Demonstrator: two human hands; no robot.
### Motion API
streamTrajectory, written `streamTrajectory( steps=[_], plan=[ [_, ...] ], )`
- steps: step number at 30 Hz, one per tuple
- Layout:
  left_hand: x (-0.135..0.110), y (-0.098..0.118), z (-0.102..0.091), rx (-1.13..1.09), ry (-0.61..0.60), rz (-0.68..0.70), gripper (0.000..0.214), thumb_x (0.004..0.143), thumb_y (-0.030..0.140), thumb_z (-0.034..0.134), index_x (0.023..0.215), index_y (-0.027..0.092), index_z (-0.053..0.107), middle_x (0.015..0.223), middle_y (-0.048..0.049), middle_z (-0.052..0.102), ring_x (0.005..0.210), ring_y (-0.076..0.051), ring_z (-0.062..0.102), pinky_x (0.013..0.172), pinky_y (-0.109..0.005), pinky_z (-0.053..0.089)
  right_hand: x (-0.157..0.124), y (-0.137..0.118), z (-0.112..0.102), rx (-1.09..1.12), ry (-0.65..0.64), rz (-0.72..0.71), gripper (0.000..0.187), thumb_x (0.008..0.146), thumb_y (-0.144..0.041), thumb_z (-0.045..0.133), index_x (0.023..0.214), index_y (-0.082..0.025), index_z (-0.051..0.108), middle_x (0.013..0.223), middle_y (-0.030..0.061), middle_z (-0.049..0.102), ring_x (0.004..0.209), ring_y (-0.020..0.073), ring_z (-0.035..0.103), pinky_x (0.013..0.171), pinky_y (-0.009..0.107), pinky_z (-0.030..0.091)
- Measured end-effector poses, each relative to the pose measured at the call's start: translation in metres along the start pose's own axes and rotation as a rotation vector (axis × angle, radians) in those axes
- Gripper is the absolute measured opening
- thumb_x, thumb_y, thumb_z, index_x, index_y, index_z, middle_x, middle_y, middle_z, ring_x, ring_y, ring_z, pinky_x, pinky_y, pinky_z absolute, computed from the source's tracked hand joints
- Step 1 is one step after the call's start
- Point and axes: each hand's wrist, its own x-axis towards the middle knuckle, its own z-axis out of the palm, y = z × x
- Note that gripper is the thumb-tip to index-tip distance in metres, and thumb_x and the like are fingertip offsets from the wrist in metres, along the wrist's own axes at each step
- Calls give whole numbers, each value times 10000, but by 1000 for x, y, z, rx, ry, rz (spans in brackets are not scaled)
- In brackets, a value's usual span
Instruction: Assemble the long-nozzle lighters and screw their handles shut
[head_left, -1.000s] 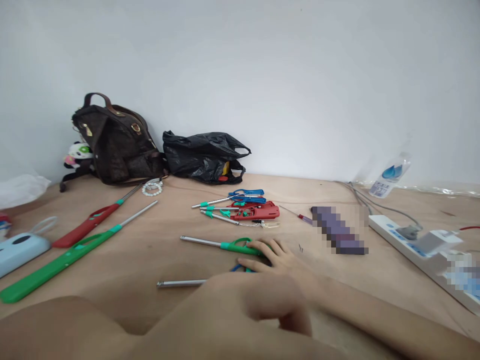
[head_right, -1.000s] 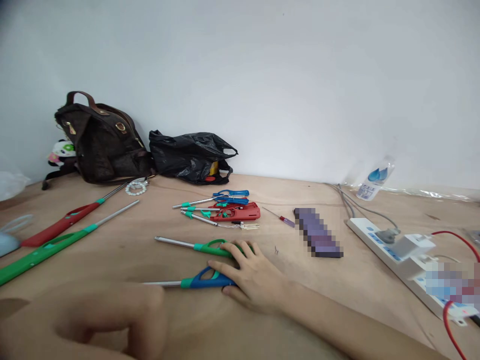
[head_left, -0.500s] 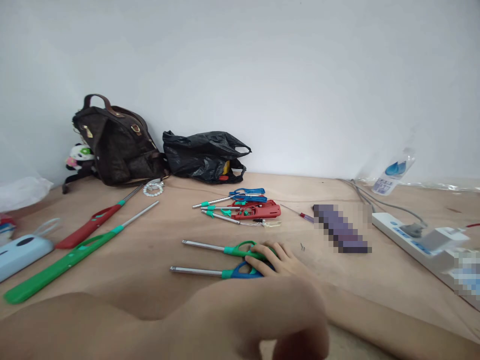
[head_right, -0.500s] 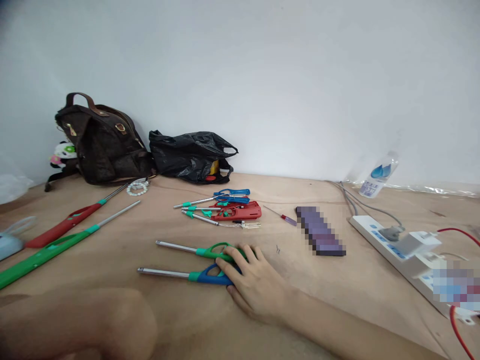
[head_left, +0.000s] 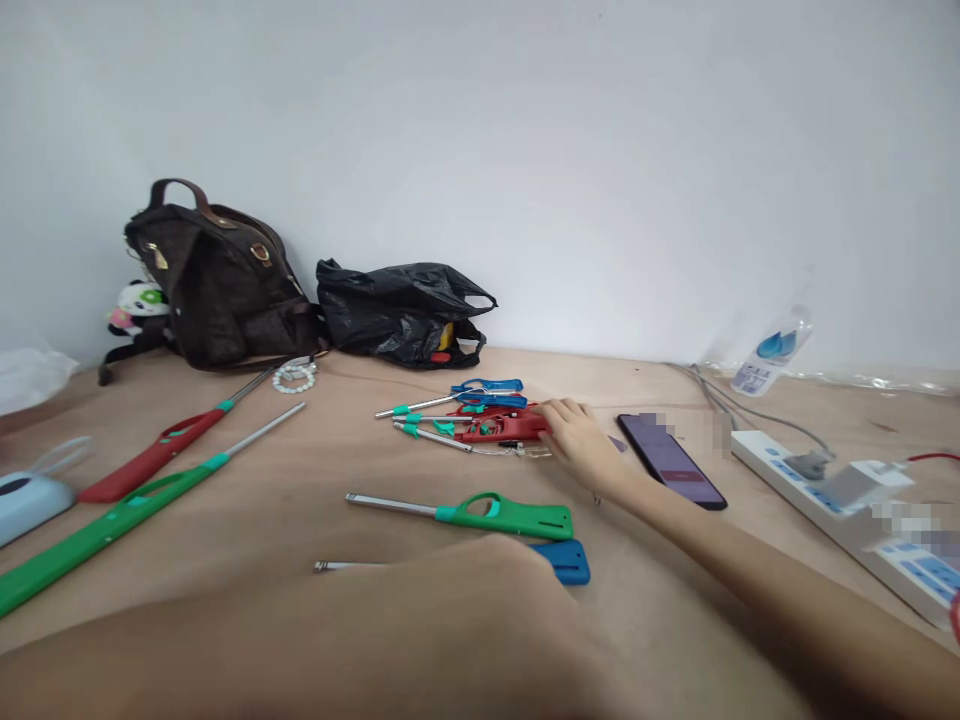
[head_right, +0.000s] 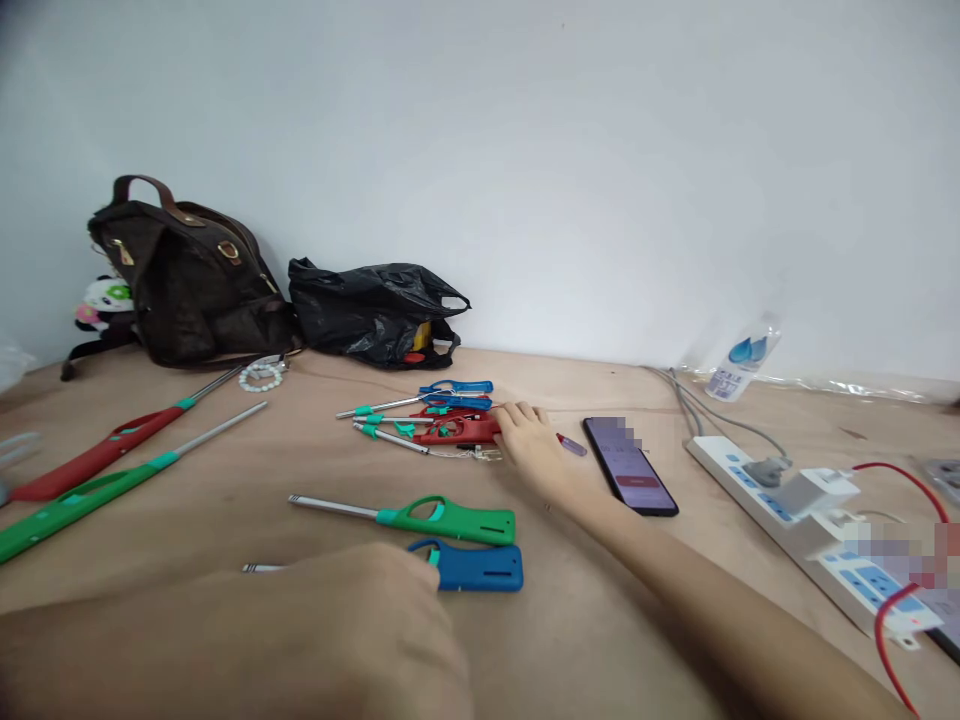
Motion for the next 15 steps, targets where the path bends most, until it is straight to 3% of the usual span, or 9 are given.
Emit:
streamTrajectory(
  steps=[2, 5, 7, 11, 15],
  plan=[
    [24, -13, -25, -112, -124, -40, 250, 880, 315, 430, 727, 279, 624, 630, 38, 564, 554, -153, 471, 507, -286, 368, 13, 18, 10, -54, -63, -47, 305, 910, -162, 486, 1203, -103, 543, 1169, 162, 603, 1113, 273, 499, 923, 419, 388],
    [41, -46, -41, -121, -162, -90, 256, 891, 213, 415, 675, 199, 553, 607, 42, 526, 534, -114, 447, 511, -246, 336, 23, 29, 21, -114, -114, -96, 308, 885, -195, 558, 1186, -129, 563, 1150, 136, 617, 1085, 274, 508, 905, 407, 382],
    [43, -75, -39, -98, -122, -170, 268, 884, 211, 416, 634, 169, 503, 599, 29, 505, 546, -114, 451, 509, -236, 316, 25, 29, 23, -147, -101, -103, 290, 866, -185, 583, 1149, -121, 580, 1126, 133, 622, 1056, 277, 513, 889, 401, 385],
    [36, -132, -28, -49, 15, -286, 232, 885, 245, 420, 717, 156, 553, 710, 3, 579, 685, -151, 528, 610, -224, 361, 24, 27, 23, -165, 11, -116, 239, 857, -131, 572, 1095, -111, 588, 1106, 146, 621, 995, 253, 541, 853, 379, 406],
    [29, -167, -20, 46, 79, -332, 231, 896, 261, 403, 783, 164, 579, 835, -28, 628, 787, -192, 566, 696, -252, 410, 23, 30, 29, -122, 68, -166, 166, 874, -90, 536, 1009, -143, 616, 1002, 120, 666, 901, 228, 584, 826, 360, 425]
  ],
)
